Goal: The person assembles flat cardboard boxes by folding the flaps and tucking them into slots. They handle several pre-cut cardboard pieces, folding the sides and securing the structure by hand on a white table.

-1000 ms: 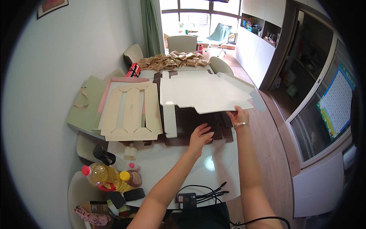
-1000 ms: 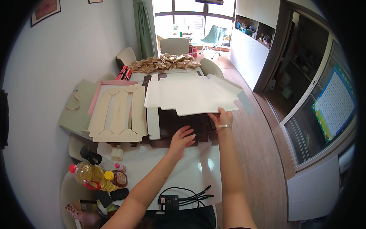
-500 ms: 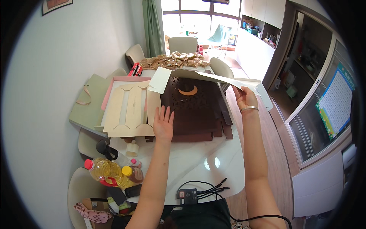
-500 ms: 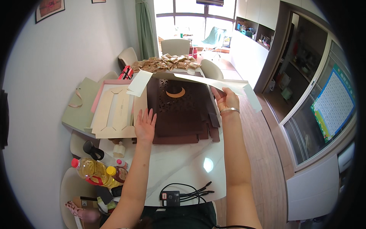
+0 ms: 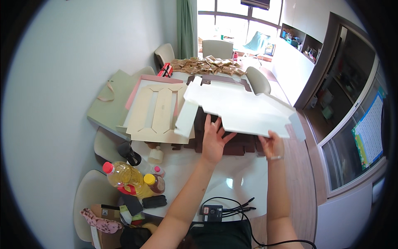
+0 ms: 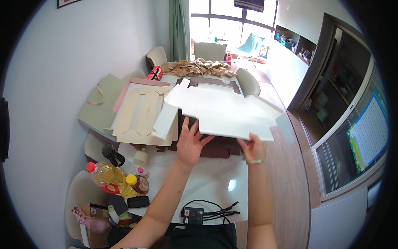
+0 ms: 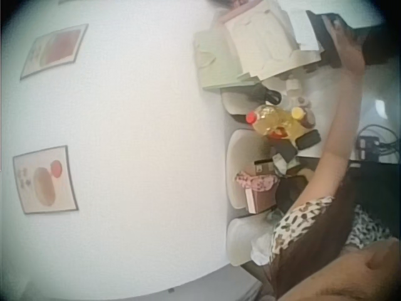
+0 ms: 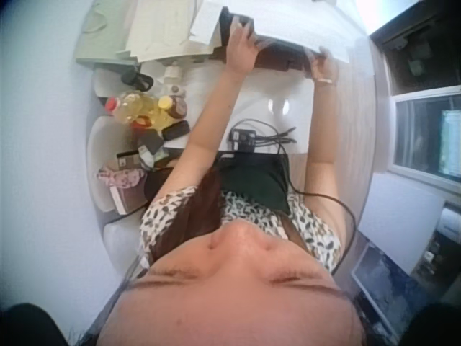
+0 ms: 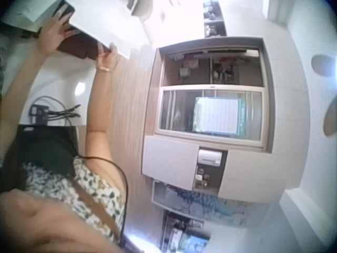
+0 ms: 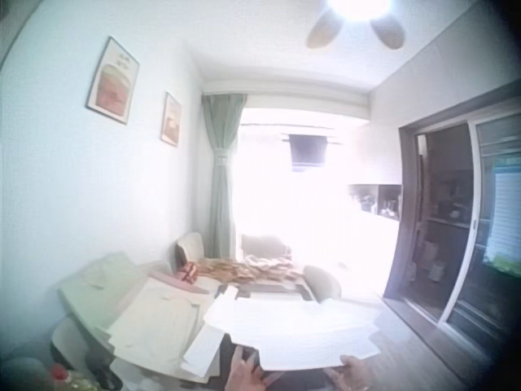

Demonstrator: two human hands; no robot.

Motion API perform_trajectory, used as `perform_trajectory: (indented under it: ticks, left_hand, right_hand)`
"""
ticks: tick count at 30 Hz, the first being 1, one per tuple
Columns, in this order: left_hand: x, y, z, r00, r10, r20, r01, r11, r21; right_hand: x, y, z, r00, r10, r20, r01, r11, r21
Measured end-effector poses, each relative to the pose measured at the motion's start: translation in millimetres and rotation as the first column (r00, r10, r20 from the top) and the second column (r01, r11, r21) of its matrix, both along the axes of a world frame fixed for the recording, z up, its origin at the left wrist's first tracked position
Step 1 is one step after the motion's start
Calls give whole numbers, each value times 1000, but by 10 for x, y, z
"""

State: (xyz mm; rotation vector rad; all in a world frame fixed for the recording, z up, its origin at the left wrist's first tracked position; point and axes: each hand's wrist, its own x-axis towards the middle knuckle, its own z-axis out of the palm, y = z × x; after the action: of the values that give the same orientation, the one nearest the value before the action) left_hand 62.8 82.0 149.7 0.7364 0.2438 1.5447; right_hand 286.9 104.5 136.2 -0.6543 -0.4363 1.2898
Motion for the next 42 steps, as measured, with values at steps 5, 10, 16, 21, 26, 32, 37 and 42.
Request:
perform_trajectory:
  ticks: [5, 10, 16, 21, 26, 32, 37, 42]
  left_hand:
    - [37, -161, -400, 966, 74, -247, -144, 950, -278]
    - [74, -114, -1426, 932, 75, -355, -228, 883, -411]
    - [76, -156, -1832, 906, 142, -399, -346, 791, -504]
    - [-15, -202, -1736, 921, 44, -388, -240, 847, -474]
    - [-274, -509, -1097, 452, -252, -856, -209, 903, -376]
    - [-715, -325, -1222, -393, 473, -789, -579, 539, 612]
    - [-888, -211, -1288, -11, 126, -992, -647, 756, 103]
    - [-1003, -190, -1449, 415, 91, -905, -483, 866, -134]
  right_hand:
    - [105, -281, -909, 997, 71, 14, -62, 945, -322]
    - [173, -432, -1590, 983, 147, 110, -83, 889, -450]
    - [119, -537, -1723, 984, 126, 126, -54, 883, -467]
    - [217, -587, -1819, 988, 152, -36, -152, 883, -443]
    - [295, -832, -1699, 988, 143, 62, -101, 888, -448]
    - [362, -835, -1770, 980, 197, -2, -172, 850, -499]
    - [301, -887, -1682, 980, 197, -9, -177, 862, -475]
    - [260, -1001, -1664, 970, 239, 53, -180, 844, -506]
